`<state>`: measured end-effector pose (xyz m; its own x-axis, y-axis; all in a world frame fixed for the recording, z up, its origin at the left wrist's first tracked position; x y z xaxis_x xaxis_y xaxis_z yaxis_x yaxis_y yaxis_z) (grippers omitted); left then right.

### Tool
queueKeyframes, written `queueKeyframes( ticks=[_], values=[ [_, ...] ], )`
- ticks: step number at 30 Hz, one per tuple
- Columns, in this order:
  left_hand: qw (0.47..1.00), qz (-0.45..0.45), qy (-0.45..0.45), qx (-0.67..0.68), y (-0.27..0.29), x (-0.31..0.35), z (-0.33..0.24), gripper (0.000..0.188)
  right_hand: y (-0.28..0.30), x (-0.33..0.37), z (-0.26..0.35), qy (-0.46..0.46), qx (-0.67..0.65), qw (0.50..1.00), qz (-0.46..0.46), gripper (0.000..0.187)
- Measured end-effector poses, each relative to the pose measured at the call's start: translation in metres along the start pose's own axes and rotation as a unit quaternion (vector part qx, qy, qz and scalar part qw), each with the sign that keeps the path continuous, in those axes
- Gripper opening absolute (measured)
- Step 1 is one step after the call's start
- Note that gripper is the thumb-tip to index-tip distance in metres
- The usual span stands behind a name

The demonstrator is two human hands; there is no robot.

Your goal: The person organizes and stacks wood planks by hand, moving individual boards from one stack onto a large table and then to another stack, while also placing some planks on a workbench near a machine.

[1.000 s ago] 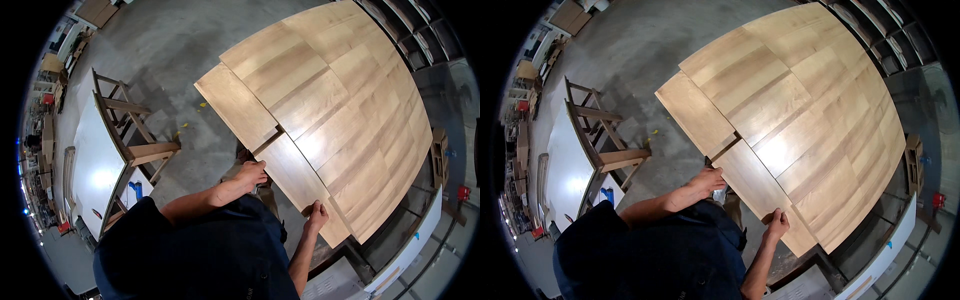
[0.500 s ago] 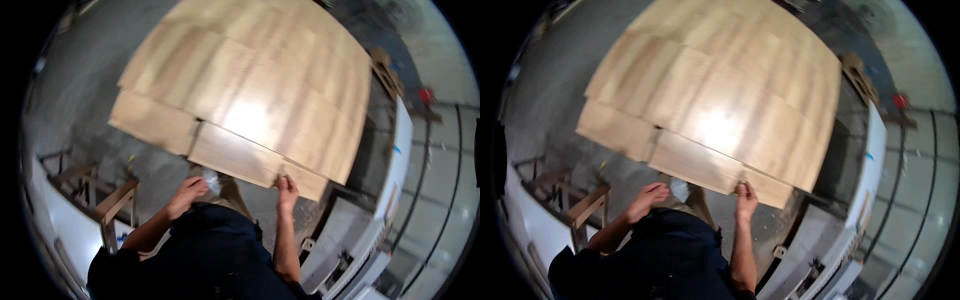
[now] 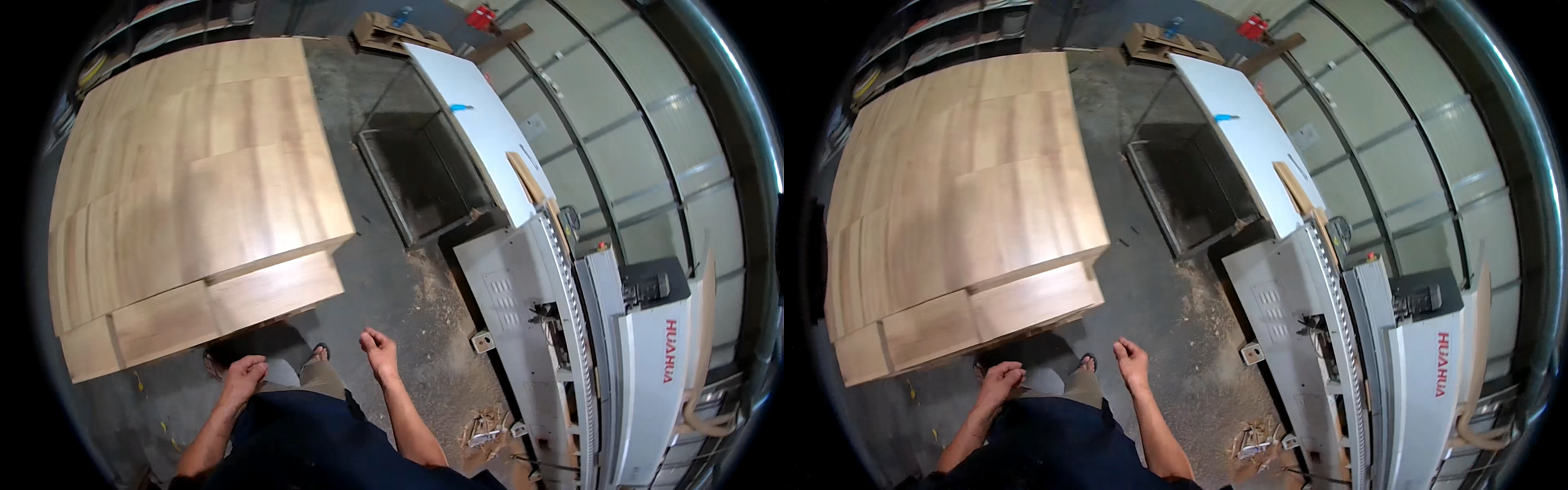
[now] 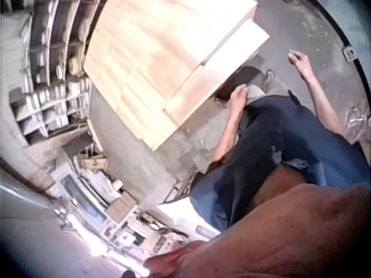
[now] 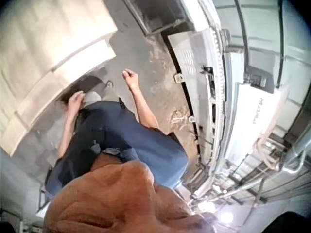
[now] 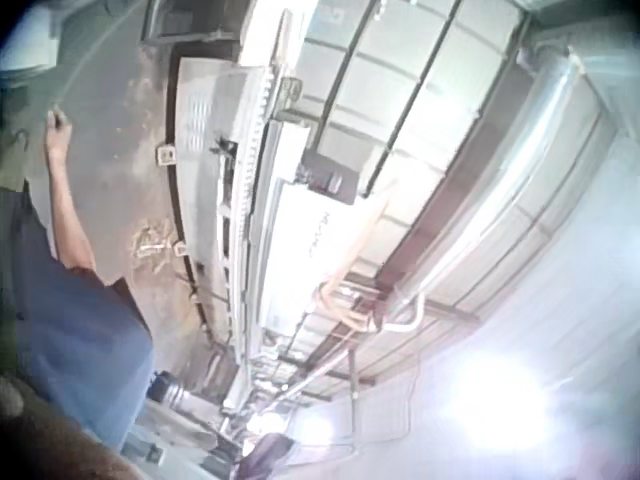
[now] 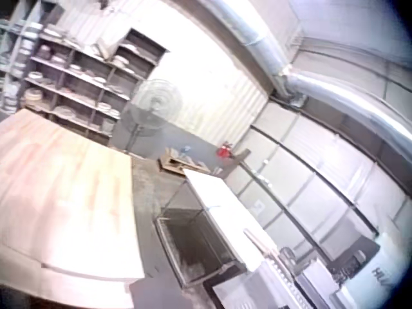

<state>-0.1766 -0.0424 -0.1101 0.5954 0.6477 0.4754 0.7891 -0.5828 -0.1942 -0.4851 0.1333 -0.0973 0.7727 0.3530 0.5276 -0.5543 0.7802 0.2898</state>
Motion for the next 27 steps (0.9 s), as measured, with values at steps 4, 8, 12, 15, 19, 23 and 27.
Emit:
queueKeyframes(
  ticks=[4,8,12,15,19,23,27],
  values=[
    [0.994,0.098,0.021,-0.032,-0.118,-0.044,-0.001,0.018,0.109,-0.013,-0.035,-0.037,-0.045,0.996,-0.065,0.034],
    [0.956,0.255,-0.014,-0.142,-0.235,-0.077,-0.03,0.025,0.212,-0.032,-0.066,-0.052,-0.141,0.977,-0.149,0.03],
    [0.939,0.302,-0.051,-0.154,-0.316,-0.135,-0.032,0.025,0.28,-0.072,-0.043,-0.046,-0.175,0.963,-0.201,0.032],
    [0.909,0.322,-0.055,-0.26,-0.375,-0.19,-0.041,0.03,0.316,-0.118,-0.023,-0.034,-0.197,0.953,-0.228,0.035],
    [0.885,0.366,-0.124,-0.261,-0.49,-0.287,-0.088,0.032,0.375,-0.201,0.024,0.026,-0.19,0.947,-0.258,0.042],
    [0.864,0.382,-0.173,-0.28,-0.611,-0.423,-0.15,0.034,0.438,-0.33,0.13,0.109,-0.073,0.942,-0.307,0.046],
    [0.812,0.29,-0.359,-0.357,-0.742,-0.557,-0.251,0.038,0.498,-0.474,0.241,0.08,0.043,0.942,-0.323,0.055]
  ],
)
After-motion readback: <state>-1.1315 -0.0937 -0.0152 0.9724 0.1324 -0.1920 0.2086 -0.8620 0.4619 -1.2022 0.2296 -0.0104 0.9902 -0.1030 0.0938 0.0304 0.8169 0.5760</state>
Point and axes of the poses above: each hand's wrist, its own x-axis away from the middle knuckle, its own y-axis out of the back of the hand, z = x × y, the point moved 9 cm from there along -x, towards the middle knuckle, and after that the axes turned 8 degrees about -y, right-handed, at the moved point
